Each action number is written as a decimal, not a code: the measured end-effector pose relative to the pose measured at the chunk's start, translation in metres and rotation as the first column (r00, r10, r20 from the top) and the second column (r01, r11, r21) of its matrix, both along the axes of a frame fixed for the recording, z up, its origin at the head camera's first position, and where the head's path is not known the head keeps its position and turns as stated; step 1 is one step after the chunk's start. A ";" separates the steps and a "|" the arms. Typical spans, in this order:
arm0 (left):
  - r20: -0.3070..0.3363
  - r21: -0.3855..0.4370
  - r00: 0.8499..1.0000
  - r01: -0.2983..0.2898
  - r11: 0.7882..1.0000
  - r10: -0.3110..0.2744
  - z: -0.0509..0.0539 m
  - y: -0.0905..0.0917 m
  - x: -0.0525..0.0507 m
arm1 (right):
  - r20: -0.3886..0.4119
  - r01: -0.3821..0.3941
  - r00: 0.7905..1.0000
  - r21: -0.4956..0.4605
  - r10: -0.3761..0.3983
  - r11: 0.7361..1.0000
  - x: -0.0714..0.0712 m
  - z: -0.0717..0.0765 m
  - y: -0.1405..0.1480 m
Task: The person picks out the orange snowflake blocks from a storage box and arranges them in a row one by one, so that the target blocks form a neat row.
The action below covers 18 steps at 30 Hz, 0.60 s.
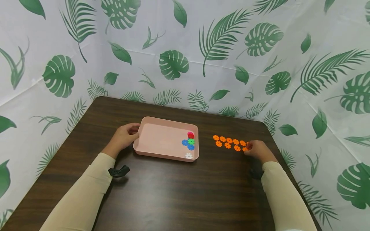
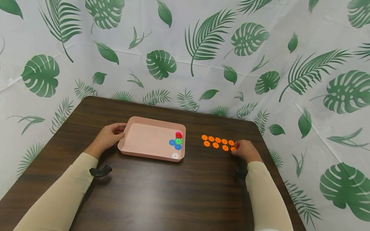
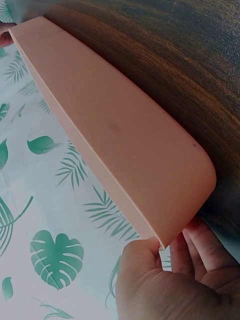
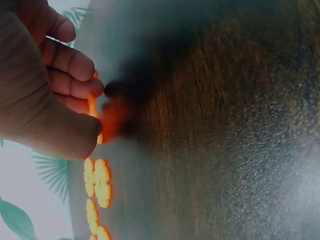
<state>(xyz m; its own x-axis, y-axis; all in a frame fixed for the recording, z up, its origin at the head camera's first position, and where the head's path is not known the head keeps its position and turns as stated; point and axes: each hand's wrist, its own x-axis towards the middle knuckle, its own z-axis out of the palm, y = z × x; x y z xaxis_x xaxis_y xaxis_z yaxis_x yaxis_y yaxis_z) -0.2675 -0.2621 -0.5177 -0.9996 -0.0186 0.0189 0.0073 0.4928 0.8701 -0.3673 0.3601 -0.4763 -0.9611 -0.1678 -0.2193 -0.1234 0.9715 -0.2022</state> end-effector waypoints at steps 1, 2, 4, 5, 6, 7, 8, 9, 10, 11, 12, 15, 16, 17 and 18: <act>0.000 0.000 1.000 0.001 1.000 -0.001 0.000 0.000 0.000 | -0.007 -0.005 1.000 0.012 0.005 1.000 0.000 -0.002 0.001; 0.002 0.001 1.000 0.003 1.000 -0.003 -0.001 0.000 0.000 | -0.014 -0.008 1.000 0.022 0.008 1.000 0.000 -0.003 0.002; 0.003 -0.001 1.000 0.005 1.000 -0.005 -0.001 0.001 0.000 | -0.027 -0.010 1.000 0.037 0.011 0.999 0.000 -0.004 0.003; 0.005 0.000 1.000 0.007 1.000 -0.007 -0.001 0.001 0.000 | -0.030 -0.010 0.999 0.039 0.011 0.999 0.000 -0.005 0.004; 0.005 0.001 1.000 0.008 1.000 -0.008 -0.001 0.001 0.000 | -0.030 -0.010 0.999 0.040 0.011 0.999 0.001 -0.004 0.005; 0.005 0.002 1.000 0.009 1.000 -0.009 -0.001 0.002 -0.001 | -0.033 -0.010 0.999 0.040 0.011 0.999 0.001 -0.004 0.006; 0.006 0.003 1.000 0.009 1.000 -0.009 -0.001 0.002 -0.001 | -0.033 -0.008 0.999 0.037 0.009 0.999 0.002 -0.003 0.007; 0.006 0.003 1.000 0.008 1.000 -0.008 -0.001 0.002 -0.002 | -0.031 0.000 1.000 0.031 0.001 1.000 0.003 -0.003 0.007; 0.005 0.004 1.000 0.006 1.000 -0.006 -0.001 0.001 -0.002 | -0.029 0.003 1.000 0.025 -0.003 1.000 0.003 -0.001 0.007; 0.004 0.004 1.000 0.006 1.000 -0.006 -0.001 0.001 -0.002 | -0.026 0.013 1.000 0.018 -0.013 1.000 0.004 0.000 0.007; 0.002 0.003 1.000 0.006 1.000 -0.006 -0.001 0.001 -0.002 | -0.026 0.025 0.999 0.013 -0.024 1.000 0.005 0.002 0.006; -0.004 -0.004 1.000 0.007 1.000 -0.007 -0.001 0.001 0.000 | -0.038 0.043 0.998 0.002 -0.043 0.999 0.007 0.008 0.002; -0.006 -0.009 1.000 0.007 1.000 -0.007 -0.001 0.000 0.000 | -0.045 0.038 0.998 0.002 -0.038 0.999 0.007 0.011 0.000; -0.009 -0.016 1.000 0.007 1.000 -0.007 -0.002 0.000 0.000 | -0.051 0.032 0.998 0.000 -0.032 0.999 0.007 0.013 -0.003; -0.014 -0.025 1.000 0.006 1.000 -0.007 -0.001 0.000 0.001 | -0.063 0.019 0.998 0.002 -0.019 1.000 0.006 0.016 -0.006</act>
<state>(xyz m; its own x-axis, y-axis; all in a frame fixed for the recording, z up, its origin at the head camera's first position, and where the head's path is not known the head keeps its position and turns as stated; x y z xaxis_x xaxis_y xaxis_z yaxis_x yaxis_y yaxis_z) -0.2670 -0.2623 -0.5191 -0.9994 -0.0114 0.0335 0.0229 0.5139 0.8576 -0.3611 0.3540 -0.4601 -0.9761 -0.1487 -0.1586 -0.1171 0.9743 -0.1924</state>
